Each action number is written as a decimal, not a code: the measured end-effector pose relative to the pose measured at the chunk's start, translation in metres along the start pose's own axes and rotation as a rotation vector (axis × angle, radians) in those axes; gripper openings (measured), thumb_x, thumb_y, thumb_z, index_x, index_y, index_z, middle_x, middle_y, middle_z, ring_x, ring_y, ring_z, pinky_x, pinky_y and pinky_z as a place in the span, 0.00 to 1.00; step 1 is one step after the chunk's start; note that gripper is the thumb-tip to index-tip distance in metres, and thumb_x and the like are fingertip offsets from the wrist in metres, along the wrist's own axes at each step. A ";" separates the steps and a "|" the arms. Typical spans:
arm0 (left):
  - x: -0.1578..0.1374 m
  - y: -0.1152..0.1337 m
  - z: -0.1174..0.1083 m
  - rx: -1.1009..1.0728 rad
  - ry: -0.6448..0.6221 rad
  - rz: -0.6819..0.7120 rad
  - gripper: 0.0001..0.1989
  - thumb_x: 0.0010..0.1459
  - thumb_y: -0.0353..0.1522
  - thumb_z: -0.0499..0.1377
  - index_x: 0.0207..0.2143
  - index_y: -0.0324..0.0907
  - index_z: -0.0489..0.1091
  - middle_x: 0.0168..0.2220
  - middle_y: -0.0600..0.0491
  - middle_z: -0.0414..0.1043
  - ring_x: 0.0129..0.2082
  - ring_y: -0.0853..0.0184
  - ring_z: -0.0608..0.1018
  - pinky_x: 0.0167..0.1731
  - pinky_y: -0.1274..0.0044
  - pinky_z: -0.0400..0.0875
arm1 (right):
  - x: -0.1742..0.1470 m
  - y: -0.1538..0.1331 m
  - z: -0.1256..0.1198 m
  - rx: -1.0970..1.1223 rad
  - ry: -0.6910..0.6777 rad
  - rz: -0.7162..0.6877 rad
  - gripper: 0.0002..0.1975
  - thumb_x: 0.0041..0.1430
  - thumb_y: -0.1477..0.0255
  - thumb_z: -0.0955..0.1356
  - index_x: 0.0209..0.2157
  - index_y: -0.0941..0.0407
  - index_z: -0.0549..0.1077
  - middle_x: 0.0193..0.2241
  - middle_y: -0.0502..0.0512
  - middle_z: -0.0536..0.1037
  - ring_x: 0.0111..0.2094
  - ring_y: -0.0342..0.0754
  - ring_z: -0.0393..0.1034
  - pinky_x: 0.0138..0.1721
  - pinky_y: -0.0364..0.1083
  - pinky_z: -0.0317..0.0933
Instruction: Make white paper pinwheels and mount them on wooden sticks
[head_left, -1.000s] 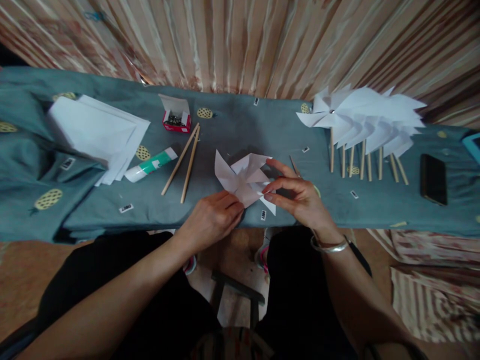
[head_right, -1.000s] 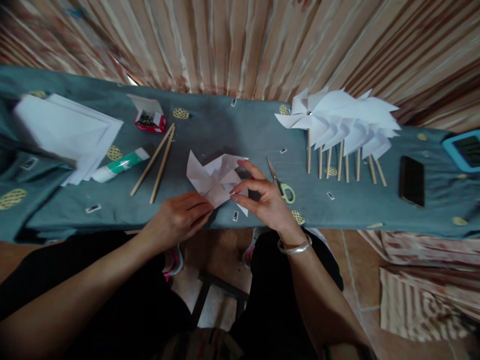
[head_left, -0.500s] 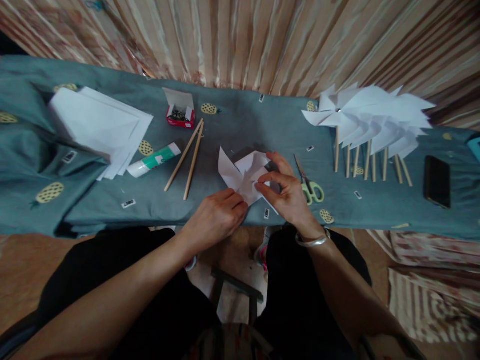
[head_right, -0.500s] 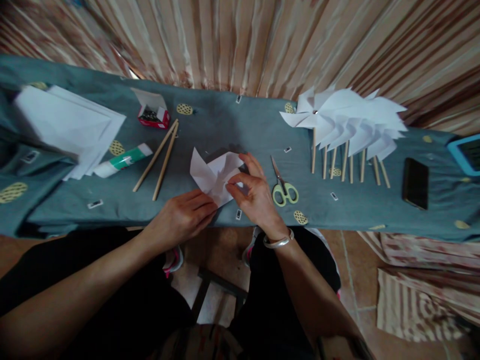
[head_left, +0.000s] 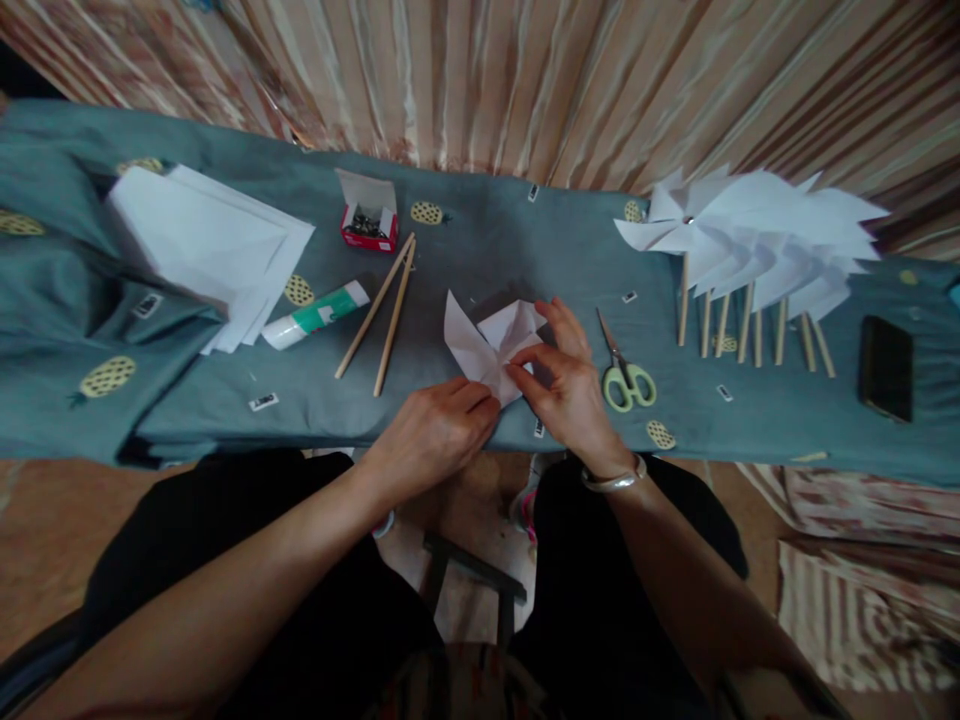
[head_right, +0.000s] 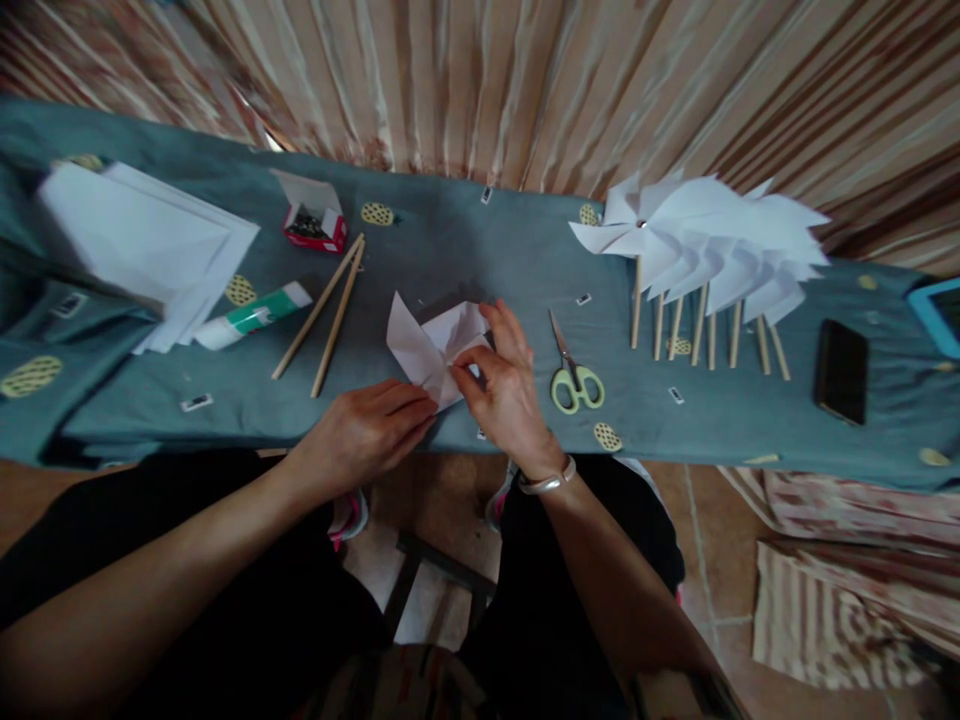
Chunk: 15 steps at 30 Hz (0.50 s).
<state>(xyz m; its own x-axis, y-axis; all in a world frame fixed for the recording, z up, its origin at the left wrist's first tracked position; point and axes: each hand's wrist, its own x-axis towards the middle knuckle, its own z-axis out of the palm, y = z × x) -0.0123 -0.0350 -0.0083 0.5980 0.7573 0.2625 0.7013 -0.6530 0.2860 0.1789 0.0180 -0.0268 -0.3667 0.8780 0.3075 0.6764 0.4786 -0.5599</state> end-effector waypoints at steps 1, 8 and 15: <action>0.000 0.000 0.000 -0.002 0.001 -0.004 0.10 0.65 0.28 0.51 0.34 0.38 0.71 0.33 0.50 0.73 0.32 0.67 0.75 0.30 0.76 0.71 | 0.000 0.000 0.000 0.000 -0.002 -0.001 0.06 0.61 0.68 0.67 0.33 0.53 0.75 0.65 0.52 0.60 0.68 0.58 0.47 0.65 0.63 0.48; 0.000 0.000 0.000 -0.002 0.008 0.000 0.10 0.65 0.28 0.52 0.33 0.38 0.71 0.33 0.50 0.73 0.32 0.67 0.76 0.31 0.76 0.71 | 0.000 -0.001 0.001 0.024 -0.021 -0.005 0.05 0.62 0.68 0.67 0.34 0.53 0.75 0.66 0.51 0.59 0.69 0.58 0.45 0.67 0.63 0.45; 0.000 0.001 -0.001 -0.011 -0.012 -0.002 0.08 0.64 0.28 0.53 0.34 0.37 0.71 0.34 0.50 0.74 0.32 0.66 0.75 0.30 0.76 0.72 | -0.001 0.000 0.003 -0.013 -0.005 -0.035 0.04 0.61 0.68 0.67 0.34 0.52 0.74 0.66 0.50 0.59 0.69 0.57 0.46 0.66 0.63 0.46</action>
<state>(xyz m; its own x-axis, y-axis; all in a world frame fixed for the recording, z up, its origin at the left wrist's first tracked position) -0.0123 -0.0354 -0.0071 0.6010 0.7588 0.2509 0.6983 -0.6513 0.2970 0.1776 0.0175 -0.0291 -0.3933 0.8609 0.3229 0.6717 0.5088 -0.5385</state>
